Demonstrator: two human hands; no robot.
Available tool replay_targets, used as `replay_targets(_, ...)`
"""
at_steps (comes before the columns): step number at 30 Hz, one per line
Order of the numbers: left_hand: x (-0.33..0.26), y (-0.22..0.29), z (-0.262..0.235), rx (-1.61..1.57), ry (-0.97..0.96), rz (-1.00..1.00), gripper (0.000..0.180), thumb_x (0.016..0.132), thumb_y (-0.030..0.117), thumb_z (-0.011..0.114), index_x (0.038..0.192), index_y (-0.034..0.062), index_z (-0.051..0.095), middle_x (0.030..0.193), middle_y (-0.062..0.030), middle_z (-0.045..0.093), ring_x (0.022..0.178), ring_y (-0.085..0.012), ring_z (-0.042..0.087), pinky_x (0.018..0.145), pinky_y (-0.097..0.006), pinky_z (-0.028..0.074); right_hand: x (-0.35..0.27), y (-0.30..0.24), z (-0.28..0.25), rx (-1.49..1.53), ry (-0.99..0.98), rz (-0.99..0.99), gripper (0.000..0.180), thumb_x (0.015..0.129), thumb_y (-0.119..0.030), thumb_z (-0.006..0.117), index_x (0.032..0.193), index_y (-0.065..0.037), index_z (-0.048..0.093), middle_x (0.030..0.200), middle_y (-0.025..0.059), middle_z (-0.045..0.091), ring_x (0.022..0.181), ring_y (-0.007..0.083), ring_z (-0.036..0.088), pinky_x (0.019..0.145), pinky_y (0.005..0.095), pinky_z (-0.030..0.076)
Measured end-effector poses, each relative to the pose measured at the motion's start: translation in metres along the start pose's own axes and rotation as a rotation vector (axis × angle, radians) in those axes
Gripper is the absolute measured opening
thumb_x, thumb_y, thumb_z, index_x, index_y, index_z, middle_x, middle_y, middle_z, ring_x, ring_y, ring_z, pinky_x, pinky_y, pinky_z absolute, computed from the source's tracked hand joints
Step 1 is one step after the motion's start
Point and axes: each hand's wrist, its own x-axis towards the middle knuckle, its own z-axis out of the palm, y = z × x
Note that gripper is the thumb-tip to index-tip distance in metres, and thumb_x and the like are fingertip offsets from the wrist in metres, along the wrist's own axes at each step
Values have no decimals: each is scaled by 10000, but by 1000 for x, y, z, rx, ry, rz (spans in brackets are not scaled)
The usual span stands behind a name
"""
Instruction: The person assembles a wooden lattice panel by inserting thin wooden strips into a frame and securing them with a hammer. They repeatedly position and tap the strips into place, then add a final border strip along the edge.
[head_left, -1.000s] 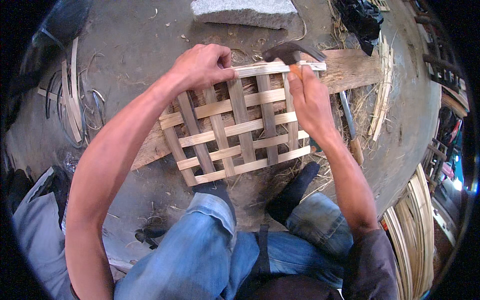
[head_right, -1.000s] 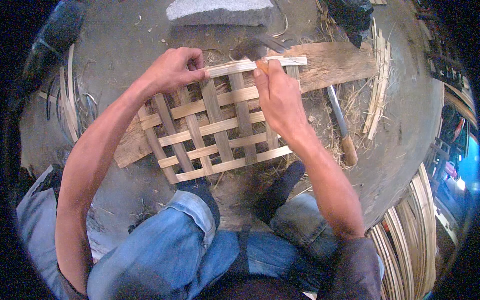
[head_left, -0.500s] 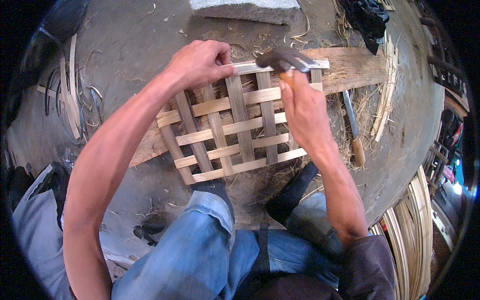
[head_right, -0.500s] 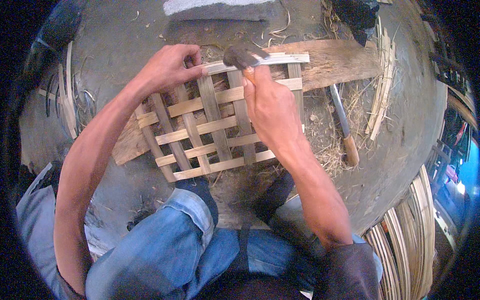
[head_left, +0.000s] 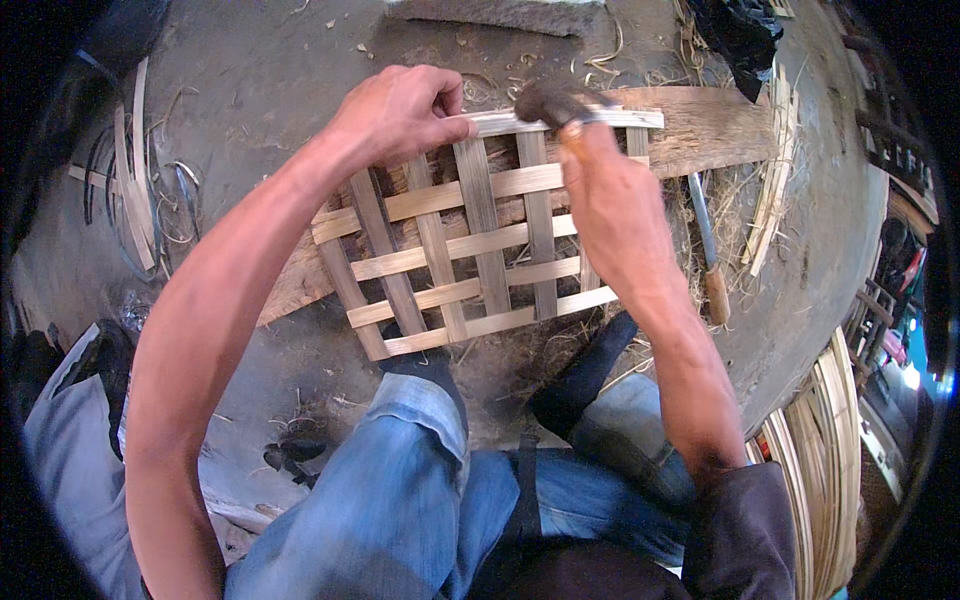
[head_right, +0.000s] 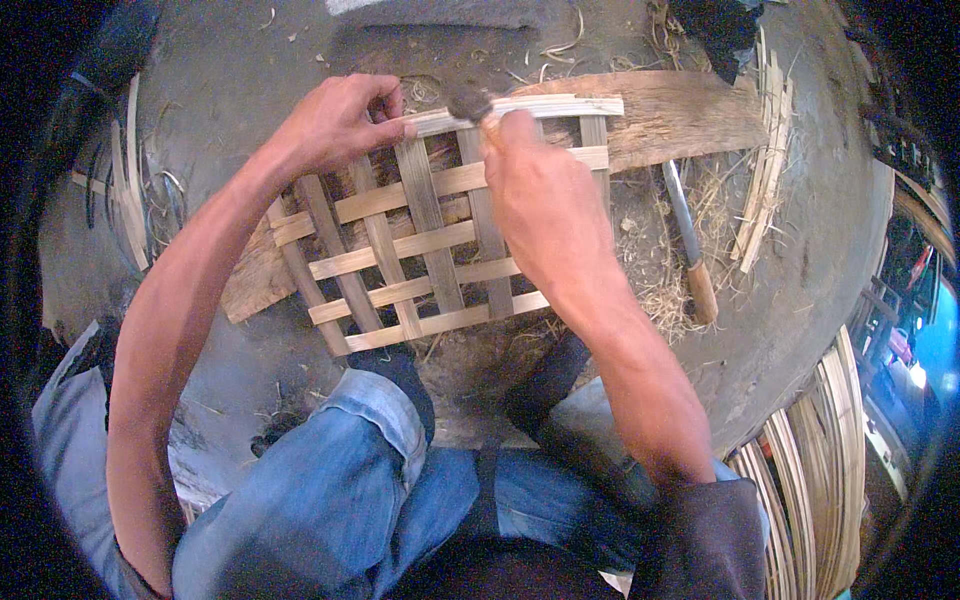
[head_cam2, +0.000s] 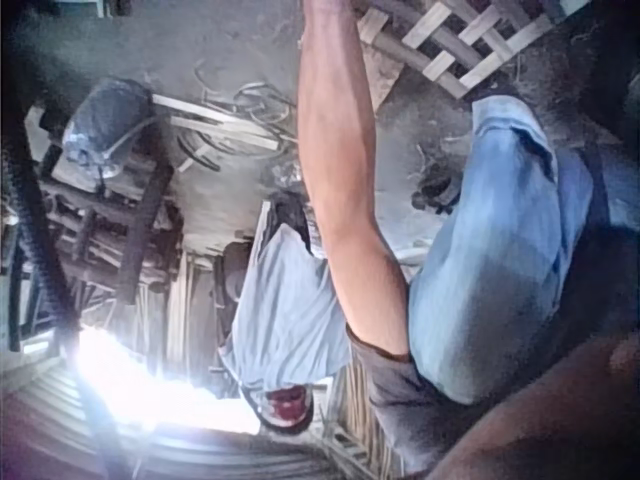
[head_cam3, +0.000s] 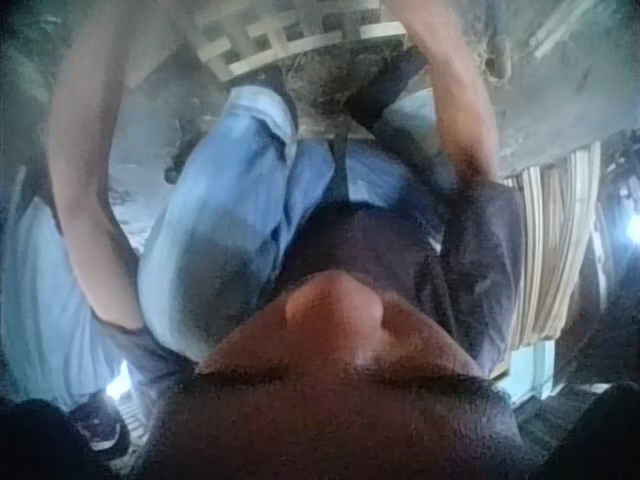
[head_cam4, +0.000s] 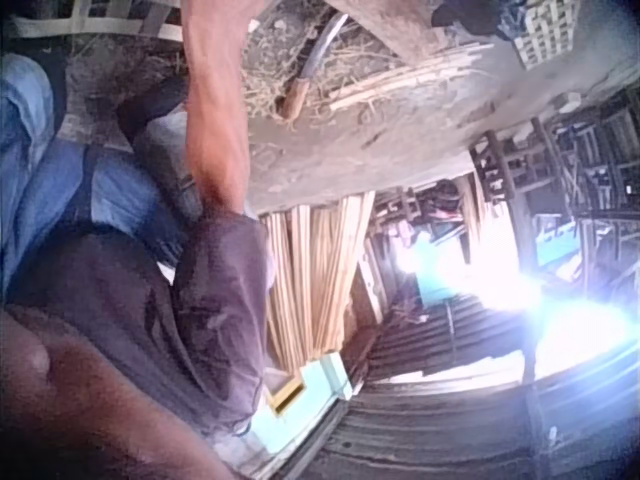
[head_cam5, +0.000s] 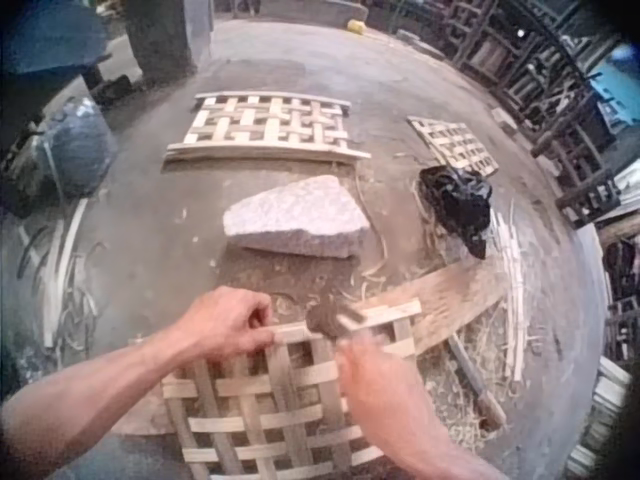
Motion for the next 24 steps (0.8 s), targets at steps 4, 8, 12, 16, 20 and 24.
replay_targets(4,3,1,2,16,17,30,332,819,411,714,868,87,657,839,-85,704,836,-261,675,728,-425,516,-7,11,6,46,105,-38,224,988,-214,501,1069,-5,487,711,275,617,707,474,625,594,559,471)
replay_targets(8,2,-1,3,26,8,31,338,827,416,712,865,84,659,829,-85,703,822,-259,678,724,-425,517,-5,9,1,28,20,14,228,986,-220,514,1064,-9,474,724,274,624,717,475,627,600,556,476)
replay_targets(12,4,-2,1,10,-1,40,345,822,418,719,856,79,659,811,-88,701,797,-253,680,720,-415,518,-6,23,16,-12,-3,13,225,987,-231,517,1004,-19,444,710,269,624,712,479,625,608,560,480)
replay_targets(16,6,-4,2,-8,-22,37,351,820,417,724,846,73,657,794,-91,698,782,-253,678,720,-402,518,-5,19,8,-13,52,-113,210,983,-215,522,998,-18,449,699,262,622,706,466,630,610,549,494)
replay_targets(20,7,-2,-2,-54,-42,61,357,826,417,723,831,67,654,785,-92,694,766,-250,673,722,-391,514,-8,24,12,14,-25,-67,205,976,-203,528,1044,-16,475,716,264,629,709,458,635,609,538,500)
replay_targets(24,7,-8,3,-70,-19,84,365,828,417,723,825,58,654,784,-99,692,758,-246,669,719,-389,509,-8,18,-2,1,17,-87,218,976,-219,525,1041,-15,482,738,269,636,726,459,638,634,548,495)
